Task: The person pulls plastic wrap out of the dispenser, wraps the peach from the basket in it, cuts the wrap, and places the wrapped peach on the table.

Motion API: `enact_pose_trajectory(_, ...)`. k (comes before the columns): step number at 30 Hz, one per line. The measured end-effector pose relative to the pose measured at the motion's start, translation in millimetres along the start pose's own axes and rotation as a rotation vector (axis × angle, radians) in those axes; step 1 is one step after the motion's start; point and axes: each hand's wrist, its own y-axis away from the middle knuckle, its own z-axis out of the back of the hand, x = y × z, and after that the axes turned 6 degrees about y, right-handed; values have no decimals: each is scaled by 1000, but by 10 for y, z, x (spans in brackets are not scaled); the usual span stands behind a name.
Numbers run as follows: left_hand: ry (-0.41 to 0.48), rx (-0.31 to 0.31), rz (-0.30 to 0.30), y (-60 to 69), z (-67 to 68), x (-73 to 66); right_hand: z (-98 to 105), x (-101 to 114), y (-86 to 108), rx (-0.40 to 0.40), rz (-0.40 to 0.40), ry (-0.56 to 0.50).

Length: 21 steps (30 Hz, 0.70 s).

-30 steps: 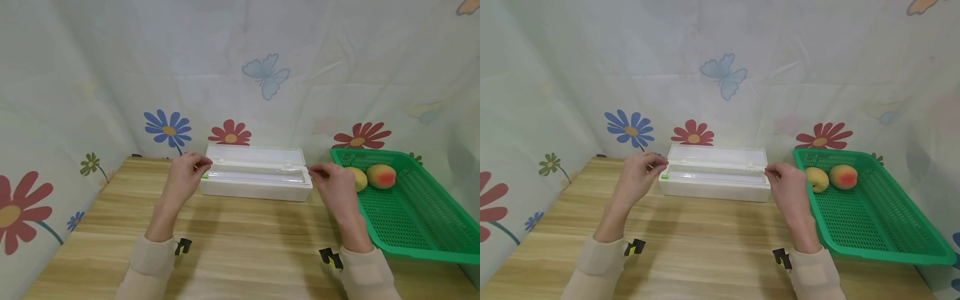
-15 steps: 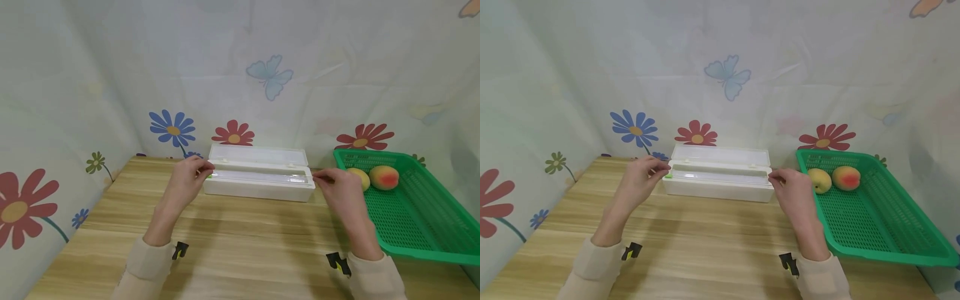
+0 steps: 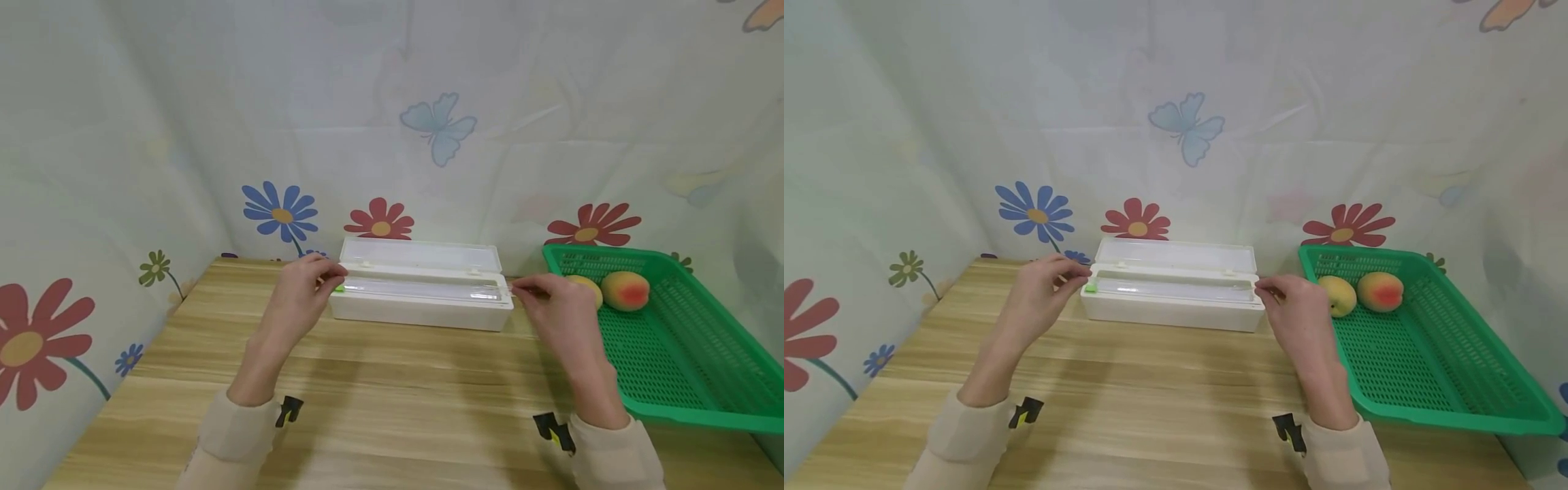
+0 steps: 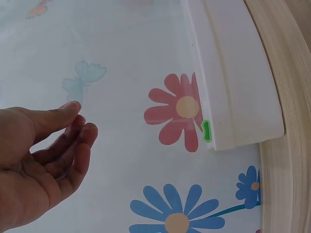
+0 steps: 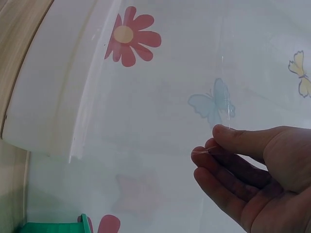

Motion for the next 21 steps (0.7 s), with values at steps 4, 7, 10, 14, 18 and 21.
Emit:
enact_pose_trajectory(4, -3, 3, -9, 14, 21, -23, 29, -9, 18, -31, 35, 9)
enact_pose_trajectory(7, -6, -1, -21, 29, 33, -37, 49, -13, 29, -55, 66, 18)
enact_pose_trajectory(10, -5, -7, -35, 38, 47, -51, 69, -10, 37, -67, 87, 23)
enact_pose_trajectory(14, -4, -18, -48, 51, 64, -62, 91, -1, 52, -58, 90, 23)
enact_pose_trajectory(18, -10, -23, -60, 56, 78, -71, 127, 12, 72, -50, 79, 30)
enact_pose_trajectory(21, -7, -20, -78, 49, 85, -87, 164, 20, 82, -57, 75, 43)
